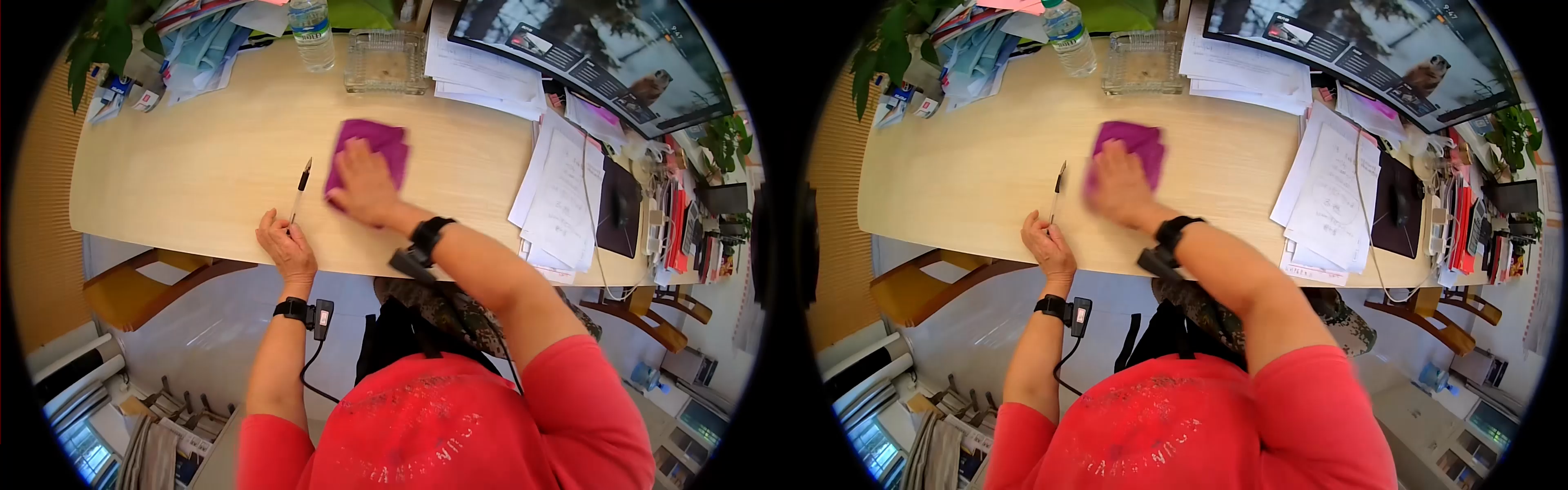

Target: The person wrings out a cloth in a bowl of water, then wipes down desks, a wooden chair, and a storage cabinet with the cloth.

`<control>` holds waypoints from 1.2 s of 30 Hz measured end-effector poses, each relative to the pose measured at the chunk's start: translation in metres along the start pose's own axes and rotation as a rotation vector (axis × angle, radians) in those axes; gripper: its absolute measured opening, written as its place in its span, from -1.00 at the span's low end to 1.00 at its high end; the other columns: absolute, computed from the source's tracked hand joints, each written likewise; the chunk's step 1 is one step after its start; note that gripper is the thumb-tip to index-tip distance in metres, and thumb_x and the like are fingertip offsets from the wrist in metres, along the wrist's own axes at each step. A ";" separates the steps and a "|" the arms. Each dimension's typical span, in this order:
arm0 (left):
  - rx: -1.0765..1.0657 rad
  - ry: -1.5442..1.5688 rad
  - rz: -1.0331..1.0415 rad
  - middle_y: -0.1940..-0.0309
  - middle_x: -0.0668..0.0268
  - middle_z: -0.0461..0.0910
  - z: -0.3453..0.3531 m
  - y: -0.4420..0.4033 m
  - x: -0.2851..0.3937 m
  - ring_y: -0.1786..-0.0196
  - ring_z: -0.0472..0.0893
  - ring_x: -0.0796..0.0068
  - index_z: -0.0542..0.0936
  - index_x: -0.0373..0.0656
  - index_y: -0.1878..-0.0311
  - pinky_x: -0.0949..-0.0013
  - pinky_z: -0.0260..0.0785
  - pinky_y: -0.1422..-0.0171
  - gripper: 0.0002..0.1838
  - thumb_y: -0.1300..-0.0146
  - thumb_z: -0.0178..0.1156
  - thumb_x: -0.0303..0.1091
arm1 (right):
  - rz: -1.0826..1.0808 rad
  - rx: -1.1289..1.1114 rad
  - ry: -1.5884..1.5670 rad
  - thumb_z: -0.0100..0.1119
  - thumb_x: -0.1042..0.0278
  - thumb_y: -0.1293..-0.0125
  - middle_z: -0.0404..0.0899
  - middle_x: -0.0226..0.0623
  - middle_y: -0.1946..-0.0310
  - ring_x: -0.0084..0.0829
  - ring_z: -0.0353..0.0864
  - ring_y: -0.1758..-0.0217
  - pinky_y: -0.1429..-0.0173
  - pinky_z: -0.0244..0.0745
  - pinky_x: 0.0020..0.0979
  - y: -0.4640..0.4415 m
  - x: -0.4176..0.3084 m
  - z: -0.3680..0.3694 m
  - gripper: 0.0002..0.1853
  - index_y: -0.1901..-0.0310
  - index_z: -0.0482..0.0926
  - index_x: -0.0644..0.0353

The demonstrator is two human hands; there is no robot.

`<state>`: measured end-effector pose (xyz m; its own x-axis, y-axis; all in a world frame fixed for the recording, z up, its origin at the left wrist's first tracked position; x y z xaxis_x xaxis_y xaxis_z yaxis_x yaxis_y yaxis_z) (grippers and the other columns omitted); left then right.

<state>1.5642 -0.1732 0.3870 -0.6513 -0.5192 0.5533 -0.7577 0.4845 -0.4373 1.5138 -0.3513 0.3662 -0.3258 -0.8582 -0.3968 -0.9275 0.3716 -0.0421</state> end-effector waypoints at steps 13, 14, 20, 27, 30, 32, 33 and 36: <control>-0.013 -0.170 -0.038 0.00 0.12 0.39 0.003 0.001 -0.004 -0.13 0.34 0.10 0.37 -0.19 0.15 -0.04 0.02 -0.28 -0.82 -0.17 0.05 -0.43 | 0.240 0.149 0.181 0.03 0.04 -0.23 -0.08 0.01 -0.42 -0.04 -0.12 -0.49 -0.44 -0.12 -0.02 0.054 0.108 -0.061 -0.27 -0.36 0.09 0.22; -0.007 -0.149 -0.053 0.01 0.12 0.40 0.004 0.001 -0.005 -0.12 0.34 0.10 0.37 -0.18 0.16 -0.03 0.02 -0.28 -0.82 -0.17 0.05 -0.43 | 0.322 0.102 0.222 0.01 0.05 -0.24 -0.11 0.03 -0.42 -0.04 -0.15 -0.49 -0.44 -0.14 -0.02 0.046 0.102 -0.054 -0.26 -0.37 0.06 0.24; 0.013 -0.155 0.001 0.10 0.14 0.41 -0.007 -0.006 0.010 -0.03 0.36 0.12 0.36 -0.17 0.22 0.07 0.07 -0.21 -0.86 -0.14 0.05 -0.44 | -0.065 -0.122 0.104 0.05 0.08 -0.22 -0.13 0.04 -0.43 -0.04 -0.16 -0.50 -0.44 -0.13 0.01 0.027 0.013 -0.037 -0.27 -0.35 0.09 0.24; 0.006 -0.255 -0.012 0.14 0.09 0.42 0.001 -0.007 0.000 0.03 0.38 0.07 0.39 -0.22 0.25 0.10 0.16 -0.12 -0.86 -0.11 0.07 -0.45 | 0.086 -0.159 0.126 0.10 0.04 -0.18 -0.18 0.03 -0.44 -0.01 -0.20 -0.50 -0.44 -0.14 0.02 0.103 0.115 -0.077 -0.19 -0.38 0.02 0.24; 0.011 -0.264 0.046 0.16 0.08 0.43 0.006 -0.003 0.000 0.04 0.38 0.06 0.39 -0.24 0.26 0.09 0.17 -0.09 -0.86 -0.11 0.07 -0.45 | 0.447 -0.006 0.173 0.00 -0.02 -0.25 -0.23 0.12 -0.43 0.05 -0.28 -0.50 -0.44 -0.19 0.05 0.104 0.190 -0.090 -0.17 -0.38 -0.05 0.32; -0.013 -0.260 0.035 0.13 0.11 0.42 0.003 -0.005 0.005 0.03 0.37 0.08 0.38 -0.22 0.27 0.10 0.16 -0.10 -0.88 -0.13 0.06 -0.44 | 0.667 0.001 0.233 -0.04 -0.04 -0.27 -0.24 0.18 -0.42 0.11 -0.29 -0.49 -0.43 -0.19 0.10 0.085 0.189 -0.087 -0.18 -0.38 -0.06 0.35; -0.032 -0.270 0.020 0.12 0.12 0.42 0.003 -0.005 0.006 0.01 0.36 0.09 0.38 -0.22 0.27 0.10 0.16 -0.11 -0.89 -0.14 0.05 -0.44 | 0.759 -0.003 0.256 -0.04 -0.05 -0.26 -0.25 0.22 -0.41 0.15 -0.28 -0.48 -0.42 -0.18 0.13 0.071 0.178 -0.084 -0.17 -0.37 -0.06 0.36; -0.062 -0.269 -0.004 0.10 0.14 0.40 0.004 -0.004 0.007 -0.04 0.34 0.09 0.38 -0.20 0.27 0.09 0.11 -0.17 -0.90 -0.16 0.03 -0.43 | 0.407 -0.096 0.133 -0.04 -0.03 -0.25 -0.26 0.14 -0.43 0.08 -0.32 -0.50 -0.44 -0.27 0.13 0.028 0.121 -0.054 -0.18 -0.38 -0.05 0.34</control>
<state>1.5626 -0.1823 0.3898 -0.6421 -0.6856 0.3431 -0.7617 0.5198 -0.3868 1.4386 -0.4634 0.3663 -0.6834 -0.6890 -0.2414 -0.7292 0.6599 0.1810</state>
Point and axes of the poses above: each hand's wrist, its own y-axis away from the middle knuckle, its own z-axis out of the palm, x = y × z, the point moved 7 cm from there along -y, towards the middle knuckle
